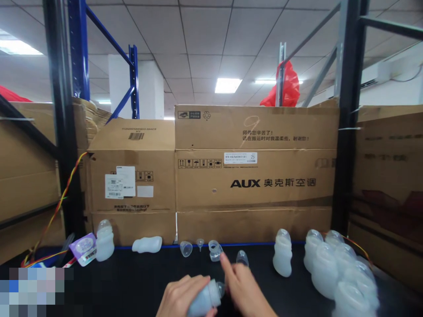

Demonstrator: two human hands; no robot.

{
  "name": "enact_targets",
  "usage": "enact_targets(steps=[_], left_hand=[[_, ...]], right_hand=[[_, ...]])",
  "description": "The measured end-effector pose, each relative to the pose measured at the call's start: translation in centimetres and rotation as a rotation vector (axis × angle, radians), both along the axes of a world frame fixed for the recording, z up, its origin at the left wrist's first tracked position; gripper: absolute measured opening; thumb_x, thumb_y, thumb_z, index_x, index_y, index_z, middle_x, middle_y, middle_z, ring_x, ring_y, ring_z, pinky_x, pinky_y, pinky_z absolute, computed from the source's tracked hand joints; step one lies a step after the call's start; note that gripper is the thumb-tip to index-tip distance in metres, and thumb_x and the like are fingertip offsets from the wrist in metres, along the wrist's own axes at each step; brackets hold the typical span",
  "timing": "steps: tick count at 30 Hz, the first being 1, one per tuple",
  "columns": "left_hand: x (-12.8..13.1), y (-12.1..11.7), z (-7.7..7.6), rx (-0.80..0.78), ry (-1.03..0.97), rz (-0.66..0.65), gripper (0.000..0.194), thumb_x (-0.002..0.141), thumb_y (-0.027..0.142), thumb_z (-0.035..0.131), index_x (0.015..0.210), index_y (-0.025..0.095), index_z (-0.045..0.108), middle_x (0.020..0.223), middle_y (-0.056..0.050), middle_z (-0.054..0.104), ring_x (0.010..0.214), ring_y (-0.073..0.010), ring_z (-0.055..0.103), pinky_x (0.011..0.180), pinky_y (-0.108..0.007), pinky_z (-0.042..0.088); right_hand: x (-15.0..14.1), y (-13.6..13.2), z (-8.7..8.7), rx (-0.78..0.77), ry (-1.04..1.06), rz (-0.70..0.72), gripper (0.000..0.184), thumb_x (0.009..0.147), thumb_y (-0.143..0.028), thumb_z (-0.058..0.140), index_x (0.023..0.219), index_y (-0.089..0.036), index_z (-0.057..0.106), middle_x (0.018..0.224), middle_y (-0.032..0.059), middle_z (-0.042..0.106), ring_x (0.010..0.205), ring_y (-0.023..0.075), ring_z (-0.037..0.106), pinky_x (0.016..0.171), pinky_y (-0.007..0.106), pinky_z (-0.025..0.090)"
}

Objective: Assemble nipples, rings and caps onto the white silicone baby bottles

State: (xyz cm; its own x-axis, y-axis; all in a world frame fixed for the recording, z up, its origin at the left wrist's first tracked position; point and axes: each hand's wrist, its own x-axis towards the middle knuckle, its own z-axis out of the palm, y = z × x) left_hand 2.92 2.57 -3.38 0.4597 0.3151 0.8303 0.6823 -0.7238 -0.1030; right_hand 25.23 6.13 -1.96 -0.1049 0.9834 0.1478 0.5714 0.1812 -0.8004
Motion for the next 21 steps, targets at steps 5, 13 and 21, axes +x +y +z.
enact_targets(steps=[5,13,21], left_hand=[[0.0,-0.6,0.6,-0.284,-0.189,0.211,0.050,0.065,0.031,0.085,0.114,0.034,0.076,0.102,0.003,0.083,0.086,-0.0233,0.081,0.076,-0.031,0.068],[-0.8,-0.9,1.7,-0.609,-0.292,0.184,0.040,0.076,0.046,0.078,0.114,0.033,0.079,0.110,-0.004,0.082,0.098,-0.0306,0.078,0.094,-0.045,0.064],[-0.9,-2.7,1.4,-0.774,-0.444,0.123,0.051,0.077,0.061,0.074,0.116,0.028,0.079,0.109,-0.011,0.079,0.098,-0.0334,0.072,0.090,-0.049,0.060]], right_hand=[[5.3,1.9,0.6,0.438,-0.130,0.025,0.035,0.092,-0.029,0.049,0.121,-0.020,0.067,0.133,0.0157,0.060,0.118,0.0309,0.059,0.107,0.047,0.044],[5.0,-0.1,3.7,0.289,0.305,0.319,0.036,0.096,-0.044,0.065,0.120,-0.018,0.062,0.111,0.0109,0.067,0.100,0.0242,0.068,0.094,0.040,0.055],[0.5,-3.9,4.1,0.198,0.403,0.520,0.029,0.087,-0.040,0.079,0.107,-0.019,0.074,0.108,0.0086,0.061,0.096,0.0237,0.067,0.086,0.037,0.058]])
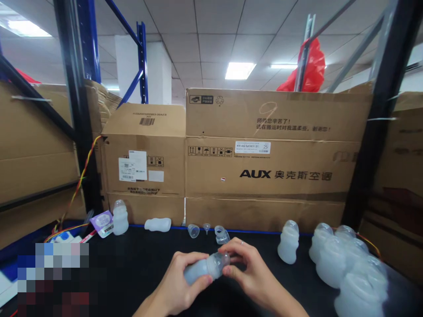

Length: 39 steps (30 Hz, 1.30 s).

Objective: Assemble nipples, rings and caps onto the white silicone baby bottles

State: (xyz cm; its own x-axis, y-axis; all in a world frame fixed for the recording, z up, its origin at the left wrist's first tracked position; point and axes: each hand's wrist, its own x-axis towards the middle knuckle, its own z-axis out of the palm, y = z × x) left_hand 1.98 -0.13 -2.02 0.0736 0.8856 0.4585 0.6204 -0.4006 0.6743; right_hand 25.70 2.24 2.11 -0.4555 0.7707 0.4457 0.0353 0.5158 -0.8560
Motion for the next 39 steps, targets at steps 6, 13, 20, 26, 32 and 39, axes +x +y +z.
enact_targets(steps=[6,13,20,26,32,39], left_hand=[[1.5,-0.5,0.5,-0.039,0.047,-0.082,0.045,0.088,0.058,0.066,0.123,0.031,0.076,0.120,-0.008,0.079,0.107,-0.0332,0.073,0.099,-0.049,0.058],[1.9,1.8,0.7,0.039,-0.292,-0.206,0.049,0.093,0.054,0.063,0.130,0.023,0.063,0.111,-0.008,0.073,0.099,-0.0247,0.071,0.092,-0.036,0.056],[-1.1,3.3,-0.1,-0.027,-0.279,-0.150,0.052,0.100,0.056,0.051,0.139,0.023,0.050,0.120,-0.008,0.051,0.119,-0.0266,0.054,0.116,-0.048,0.036],[-1.4,2.9,-0.2,-0.051,-0.323,-0.143,0.047,0.102,0.054,0.048,0.134,0.024,0.030,0.122,-0.008,0.050,0.115,-0.0251,0.053,0.111,-0.048,0.040],[-1.3,3.0,-0.8,-0.075,-0.254,-0.184,0.049,0.102,0.051,0.050,0.139,0.027,0.028,0.134,-0.010,0.050,0.127,-0.0266,0.050,0.116,-0.049,0.034],[-1.3,3.7,-0.9,-0.077,-0.221,-0.165,0.050,0.099,0.056,0.051,0.136,0.028,0.032,0.129,-0.009,0.058,0.123,-0.0268,0.059,0.112,-0.044,0.043]], right_hand=[[0.8,0.0,0.2,0.005,-0.089,-0.131,0.036,0.086,-0.047,0.079,0.104,-0.015,0.075,0.088,0.0053,0.066,0.076,0.0171,0.063,0.069,0.028,0.051],[0.6,3.8,-2.5,0.098,-0.118,-0.223,0.060,0.111,-0.054,0.026,0.133,-0.014,0.066,0.128,0.0183,0.067,0.115,0.0270,0.067,0.100,0.045,0.057],[1.1,7.0,-6.3,0.432,-0.633,-0.393,0.068,0.093,-0.012,0.047,0.159,-0.025,0.040,0.163,0.0096,0.039,0.150,0.0320,0.036,0.123,0.054,0.035],[0.9,3.8,-5.1,0.401,-0.646,-0.477,0.045,0.096,-0.014,0.049,0.140,-0.014,0.060,0.120,0.0175,0.061,0.107,0.0295,0.061,0.098,0.046,0.055],[6.4,-1.4,0.5,0.520,-0.335,-0.818,0.036,0.099,-0.046,0.063,0.126,-0.022,0.062,0.117,0.0102,0.068,0.110,0.0275,0.064,0.098,0.045,0.052],[18.2,-8.7,6.0,0.797,-0.174,-1.427,0.059,0.094,-0.060,0.065,0.139,-0.023,0.064,0.122,0.0114,0.072,0.102,0.0304,0.070,0.098,0.046,0.052]])
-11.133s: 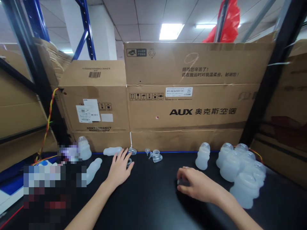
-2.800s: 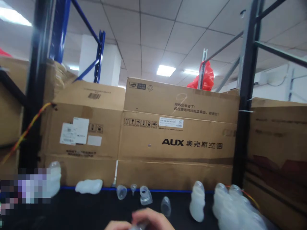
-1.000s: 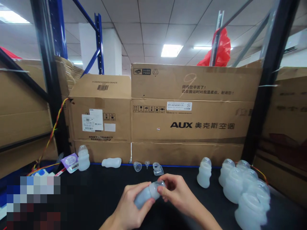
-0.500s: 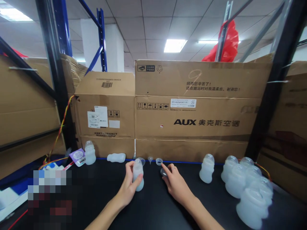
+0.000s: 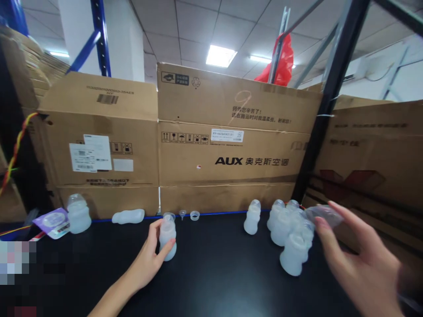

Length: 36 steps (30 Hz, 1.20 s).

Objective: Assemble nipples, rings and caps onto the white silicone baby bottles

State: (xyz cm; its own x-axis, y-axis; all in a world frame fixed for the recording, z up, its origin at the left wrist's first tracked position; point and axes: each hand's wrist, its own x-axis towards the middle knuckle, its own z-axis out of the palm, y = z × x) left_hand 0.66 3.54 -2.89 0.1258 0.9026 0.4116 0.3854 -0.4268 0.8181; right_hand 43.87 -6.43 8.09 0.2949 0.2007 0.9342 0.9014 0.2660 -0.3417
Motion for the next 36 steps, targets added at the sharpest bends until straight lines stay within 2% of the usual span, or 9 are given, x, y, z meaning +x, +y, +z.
enact_targets(steps=[3,5,9,12,15,28,31,33,36], left_hand=[[0.3,-0.1,0.0,-0.024,-0.003,0.019,0.055,0.097,0.060,0.053,0.138,0.029,0.032,0.135,-0.010,0.057,0.129,-0.0299,0.057,0.116,-0.050,0.040],[0.5,-0.2,0.0,-0.034,-0.038,0.053,0.057,0.095,0.063,0.055,0.137,0.030,0.034,0.136,-0.010,0.058,0.132,-0.0326,0.056,0.118,-0.054,0.038],[0.6,-0.1,-0.1,-0.007,-0.089,0.081,0.057,0.093,0.064,0.057,0.135,0.030,0.038,0.136,-0.009,0.061,0.133,-0.0345,0.056,0.119,-0.056,0.038],[0.2,0.2,-0.2,-0.036,-0.024,0.037,0.057,0.095,0.062,0.056,0.137,0.031,0.034,0.138,-0.010,0.060,0.134,-0.0326,0.056,0.118,-0.055,0.039],[-0.2,0.3,-0.4,-0.047,0.012,0.013,0.054,0.097,0.060,0.053,0.138,0.032,0.030,0.137,-0.009,0.059,0.132,-0.0297,0.056,0.120,-0.054,0.037],[0.2,-0.4,0.3,-0.015,0.014,-0.075,0.049,0.098,0.050,0.058,0.136,0.033,0.032,0.132,-0.007,0.061,0.123,-0.0237,0.061,0.112,-0.045,0.043],[0.2,-0.9,1.0,-0.016,0.029,-0.075,0.049,0.097,0.043,0.061,0.137,0.032,0.035,0.132,-0.007,0.064,0.121,-0.0234,0.063,0.109,-0.042,0.046],[0.5,-1.4,1.4,-0.030,0.036,-0.069,0.055,0.092,0.036,0.067,0.138,0.031,0.036,0.128,-0.007,0.067,0.114,-0.0233,0.066,0.104,-0.041,0.049],[2.1,-2.2,1.5,-0.086,-0.022,-0.094,0.066,0.081,0.023,0.074,0.137,0.030,0.040,0.119,-0.003,0.073,0.100,-0.0210,0.071,0.095,-0.036,0.053]], right_hand=[[2.7,-0.9,0.8,0.041,-0.073,-0.135,0.056,0.096,-0.060,0.061,0.137,-0.021,0.066,0.120,0.0128,0.072,0.103,0.0325,0.069,0.099,0.048,0.051],[3.7,-0.5,0.1,0.023,-0.142,-0.165,0.055,0.098,-0.061,0.056,0.133,-0.020,0.067,0.118,0.0145,0.071,0.109,0.0355,0.066,0.102,0.052,0.049],[5.2,1.6,-4.0,-0.065,-0.304,-0.159,0.046,0.101,-0.056,0.051,0.127,-0.021,0.067,0.111,0.0130,0.071,0.112,0.0375,0.062,0.101,0.056,0.043],[6.2,3.0,-7.5,-0.160,-0.466,-0.073,0.041,0.104,-0.049,0.052,0.131,-0.021,0.064,0.111,0.0105,0.071,0.105,0.0312,0.064,0.090,0.045,0.046],[6.8,3.5,-9.3,-0.210,-0.508,-0.030,0.041,0.103,-0.046,0.056,0.135,-0.021,0.063,0.109,0.0096,0.071,0.104,0.0291,0.063,0.089,0.042,0.046],[5.3,4.1,-11.6,-0.199,-0.508,-0.103,0.050,0.106,-0.047,0.048,0.142,-0.014,0.059,0.095,0.0126,0.071,0.083,0.0298,0.063,0.078,0.044,0.048],[5.6,4.8,-10.8,-0.200,-0.571,-0.122,0.058,0.106,-0.044,0.043,0.158,-0.018,0.043,0.129,0.0171,0.067,0.105,0.0383,0.068,0.083,0.052,0.051],[5.2,5.1,-10.1,-0.152,-0.516,-0.193,0.062,0.105,-0.047,0.042,0.163,-0.025,0.035,0.157,0.0178,0.046,0.120,0.0464,0.062,0.085,0.059,0.052],[2.2,5.2,-9.5,-0.089,-0.390,-0.159,0.074,0.101,-0.051,0.048,0.167,-0.028,0.022,0.167,0.0185,0.025,0.131,0.0553,0.051,0.093,0.070,0.049]])
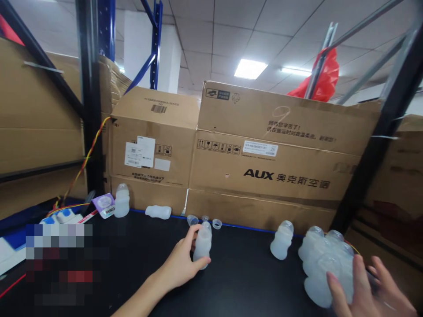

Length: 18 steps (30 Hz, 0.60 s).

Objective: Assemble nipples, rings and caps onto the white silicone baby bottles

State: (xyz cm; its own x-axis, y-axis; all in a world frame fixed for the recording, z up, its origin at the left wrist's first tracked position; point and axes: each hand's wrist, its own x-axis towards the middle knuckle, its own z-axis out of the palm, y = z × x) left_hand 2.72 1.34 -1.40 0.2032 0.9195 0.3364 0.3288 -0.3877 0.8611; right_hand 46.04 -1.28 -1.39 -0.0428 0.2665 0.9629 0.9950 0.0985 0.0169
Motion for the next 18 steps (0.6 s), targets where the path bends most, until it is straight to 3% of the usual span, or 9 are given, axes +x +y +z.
enact_targets(steps=[2,4,6,7,9,11,13,16,18], left_hand=[[2.2,-0.7,-0.5,-0.034,-0.025,-0.029,0.065,0.077,0.020,0.075,0.134,0.029,0.045,0.115,-0.002,0.076,0.098,-0.0210,0.072,0.092,-0.034,0.055],[5.0,-1.3,-1.6,-0.034,0.103,-0.055,0.066,0.076,0.025,0.079,0.134,0.029,0.050,0.118,-0.004,0.076,0.105,-0.0259,0.072,0.095,-0.039,0.056],[7.6,-1.5,-3.1,-0.021,0.389,-0.149,0.063,0.076,0.030,0.082,0.133,0.024,0.057,0.123,-0.011,0.075,0.116,-0.0357,0.069,0.103,-0.051,0.055],[8.5,-1.5,-3.9,-0.029,0.452,-0.231,0.048,0.080,0.024,0.077,0.126,0.023,0.064,0.126,-0.013,0.075,0.122,-0.0374,0.067,0.109,-0.053,0.051],[9.1,-1.1,-5.3,-0.031,0.512,-0.292,0.035,0.094,0.019,0.061,0.128,0.024,0.068,0.141,-0.012,0.068,0.140,-0.0356,0.056,0.124,-0.056,0.037],[8.0,-0.4,-5.9,0.005,0.556,-0.303,0.043,0.101,0.021,0.050,0.142,0.023,0.060,0.154,-0.013,0.057,0.151,-0.0351,0.043,0.128,-0.058,0.030],[5.8,0.3,-5.6,0.064,0.611,-0.307,0.051,0.101,0.035,0.052,0.151,0.023,0.051,0.161,-0.014,0.048,0.154,-0.0370,0.036,0.127,-0.060,0.030],[2.7,0.8,-4.2,0.097,0.633,-0.303,0.078,0.086,0.066,0.068,0.151,0.027,0.052,0.161,-0.013,0.048,0.152,-0.0397,0.038,0.127,-0.060,0.031],[1.6,0.7,-3.1,0.068,0.602,-0.278,0.092,0.073,0.077,0.074,0.150,0.031,0.053,0.161,-0.011,0.049,0.151,-0.0395,0.039,0.127,-0.059,0.030]], right_hand=[[-3.9,-0.3,-0.4,-0.072,0.118,0.224,0.080,0.099,-0.046,0.054,0.167,-0.028,0.016,0.165,0.0188,0.028,0.140,0.0515,0.045,0.108,0.072,0.043],[-8.7,-0.5,-1.7,-0.238,0.191,0.541,0.086,0.096,-0.049,0.062,0.166,-0.025,0.017,0.155,0.0199,0.043,0.123,0.0412,0.062,0.102,0.061,0.054],[-13.2,-0.5,-3.6,-0.376,0.203,0.843,0.088,0.093,-0.054,0.068,0.162,-0.025,0.021,0.156,0.0219,0.041,0.116,0.0344,0.068,0.091,0.045,0.063],[-14.8,-0.4,-4.7,-0.483,0.200,0.903,0.080,0.096,-0.051,0.067,0.159,-0.026,0.025,0.144,0.0182,0.055,0.108,0.0288,0.072,0.086,0.036,0.065],[-16.5,0.2,-6.4,-0.502,0.299,0.952,0.072,0.101,-0.041,0.063,0.158,-0.025,0.022,0.115,0.0103,0.071,0.089,0.0200,0.076,0.079,0.026,0.064],[-15.9,0.9,-7.3,-0.414,0.288,0.926,0.074,0.101,-0.038,0.064,0.158,-0.024,0.020,0.108,0.0079,0.073,0.084,0.0177,0.077,0.078,0.023,0.064],[-13.6,1.7,-7.1,-0.332,0.228,0.800,0.079,0.100,-0.042,0.064,0.161,-0.022,0.018,0.113,0.0098,0.074,0.086,0.0189,0.078,0.076,0.023,0.064],[-9.5,2.8,-5.7,-0.293,0.151,0.416,0.085,0.099,-0.063,0.055,0.164,-0.022,0.020,0.115,0.0133,0.074,0.087,0.0289,0.078,0.064,0.033,0.065],[-7.5,3.4,-4.7,-0.265,0.111,0.203,0.093,0.095,-0.076,0.047,0.164,-0.019,0.023,0.110,0.0179,0.072,0.087,0.0385,0.076,0.060,0.045,0.064]])
